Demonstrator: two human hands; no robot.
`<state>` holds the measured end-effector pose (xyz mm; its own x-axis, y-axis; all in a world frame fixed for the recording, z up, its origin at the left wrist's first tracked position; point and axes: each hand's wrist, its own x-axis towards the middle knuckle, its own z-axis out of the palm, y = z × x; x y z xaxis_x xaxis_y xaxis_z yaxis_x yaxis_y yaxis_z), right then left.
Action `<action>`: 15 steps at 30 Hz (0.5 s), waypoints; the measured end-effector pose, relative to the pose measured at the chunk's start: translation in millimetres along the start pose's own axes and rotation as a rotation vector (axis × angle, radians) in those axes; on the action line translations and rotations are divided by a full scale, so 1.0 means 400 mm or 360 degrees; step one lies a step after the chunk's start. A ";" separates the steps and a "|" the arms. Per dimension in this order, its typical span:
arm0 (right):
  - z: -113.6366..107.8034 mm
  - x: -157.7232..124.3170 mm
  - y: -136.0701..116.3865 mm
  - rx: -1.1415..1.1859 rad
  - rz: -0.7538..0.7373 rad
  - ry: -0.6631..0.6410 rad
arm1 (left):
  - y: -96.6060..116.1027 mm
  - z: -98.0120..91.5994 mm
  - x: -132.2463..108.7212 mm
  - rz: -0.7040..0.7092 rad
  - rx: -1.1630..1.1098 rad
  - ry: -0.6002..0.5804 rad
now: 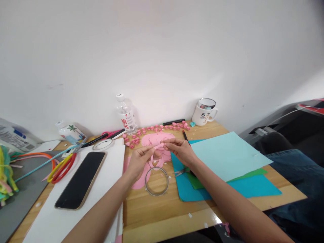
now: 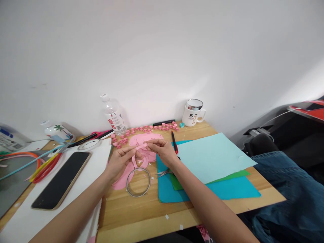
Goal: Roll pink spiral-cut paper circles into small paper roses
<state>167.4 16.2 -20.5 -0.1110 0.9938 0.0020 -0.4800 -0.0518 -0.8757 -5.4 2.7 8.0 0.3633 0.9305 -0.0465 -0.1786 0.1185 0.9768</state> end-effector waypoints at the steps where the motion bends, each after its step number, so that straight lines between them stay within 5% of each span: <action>1: -0.001 0.000 0.000 0.0006 0.0001 0.0000 | 0.000 0.000 0.000 0.0024 -0.0001 0.0011; 9: 0.000 0.000 -0.006 0.0095 -0.0001 0.0083 | 0.004 0.002 -0.003 0.0194 -0.0022 0.0130; 15: -0.011 0.006 0.002 0.0121 -0.0075 0.0120 | 0.007 0.002 -0.004 0.0257 -0.0154 0.0037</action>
<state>170.4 18.9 -23.4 -0.0223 0.9997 0.0036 -0.5479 -0.0092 -0.8365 -5.8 1.2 11.0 0.3019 0.9477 0.1033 -0.3204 -0.0011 0.9473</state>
